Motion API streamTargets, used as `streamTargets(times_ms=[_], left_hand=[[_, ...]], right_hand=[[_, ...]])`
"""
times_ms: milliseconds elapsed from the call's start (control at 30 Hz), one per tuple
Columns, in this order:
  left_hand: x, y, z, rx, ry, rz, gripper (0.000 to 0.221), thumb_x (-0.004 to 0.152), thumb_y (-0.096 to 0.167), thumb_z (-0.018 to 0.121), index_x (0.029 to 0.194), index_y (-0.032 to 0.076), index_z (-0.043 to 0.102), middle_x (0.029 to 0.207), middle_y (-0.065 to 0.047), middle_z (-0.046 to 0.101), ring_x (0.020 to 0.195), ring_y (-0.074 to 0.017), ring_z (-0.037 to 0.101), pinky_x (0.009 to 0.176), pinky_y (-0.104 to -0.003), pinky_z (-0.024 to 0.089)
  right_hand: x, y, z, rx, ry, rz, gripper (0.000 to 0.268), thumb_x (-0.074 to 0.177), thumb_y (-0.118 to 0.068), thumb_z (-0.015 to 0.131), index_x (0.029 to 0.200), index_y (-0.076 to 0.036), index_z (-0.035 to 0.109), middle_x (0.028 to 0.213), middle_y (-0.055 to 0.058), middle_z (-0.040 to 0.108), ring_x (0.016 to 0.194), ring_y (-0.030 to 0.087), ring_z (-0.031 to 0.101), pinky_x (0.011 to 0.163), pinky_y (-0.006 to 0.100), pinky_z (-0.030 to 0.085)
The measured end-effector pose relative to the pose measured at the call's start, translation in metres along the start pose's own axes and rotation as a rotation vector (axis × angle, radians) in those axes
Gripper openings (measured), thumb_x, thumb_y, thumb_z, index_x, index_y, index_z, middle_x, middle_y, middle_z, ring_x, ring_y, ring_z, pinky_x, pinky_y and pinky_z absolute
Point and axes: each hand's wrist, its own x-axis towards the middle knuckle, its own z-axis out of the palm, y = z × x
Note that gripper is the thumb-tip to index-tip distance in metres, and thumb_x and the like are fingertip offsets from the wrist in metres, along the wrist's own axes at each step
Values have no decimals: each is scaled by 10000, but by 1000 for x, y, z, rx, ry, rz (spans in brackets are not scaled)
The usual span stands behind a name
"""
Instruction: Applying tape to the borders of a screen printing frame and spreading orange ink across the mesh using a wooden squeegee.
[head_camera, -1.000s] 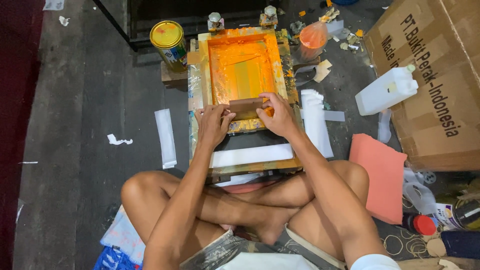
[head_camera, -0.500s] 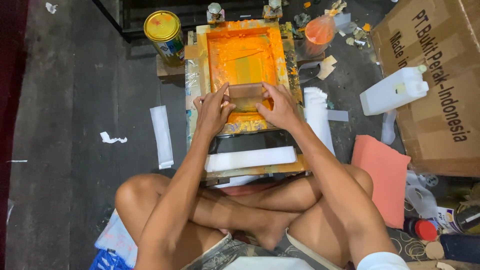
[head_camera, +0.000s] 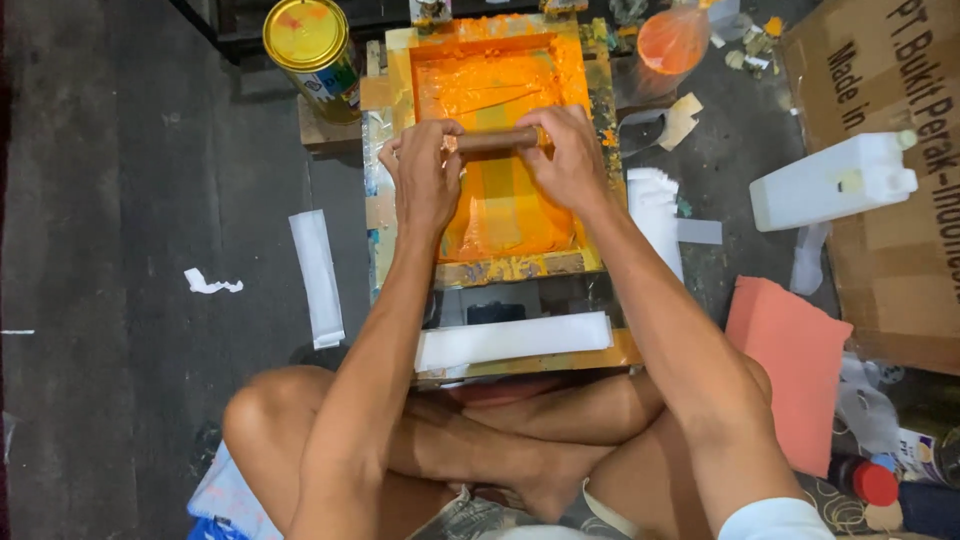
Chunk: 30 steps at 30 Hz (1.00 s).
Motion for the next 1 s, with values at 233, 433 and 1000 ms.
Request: streamTargets(times_ms=[233,433,1000], left_hand=[[1,3,3,96,-63,-83,330,911,26,755,1131,247,647,1072,8,731,1160,-192,649,1123,-474,259],[-14,7,-6,122,-133,-44,349,922,-4,702,1168,231,623,1139,9,708,1245,-201,591,1132,-487,222],[-95,21,-44,39,-336,9,398,911,172,727,1276,243,584,1088,5,718,1161,-203,626,1095,-471,268]], right_hand=[[-3,9,6,-134,-22,15,291,853,-117,796,1089,-273,730,1043,-104,732,1136,187,615,901,366,437],[-20,-8,-3,-202,-9,-90,282,766,-102,789,1010,-232,733,1058,-61,763,1198,228,631,902,398,490],[-91,-74,-50,-1,-230,50,151,914,-169,788,1014,-71,730,879,117,733,1049,359,680,1119,512,357]])
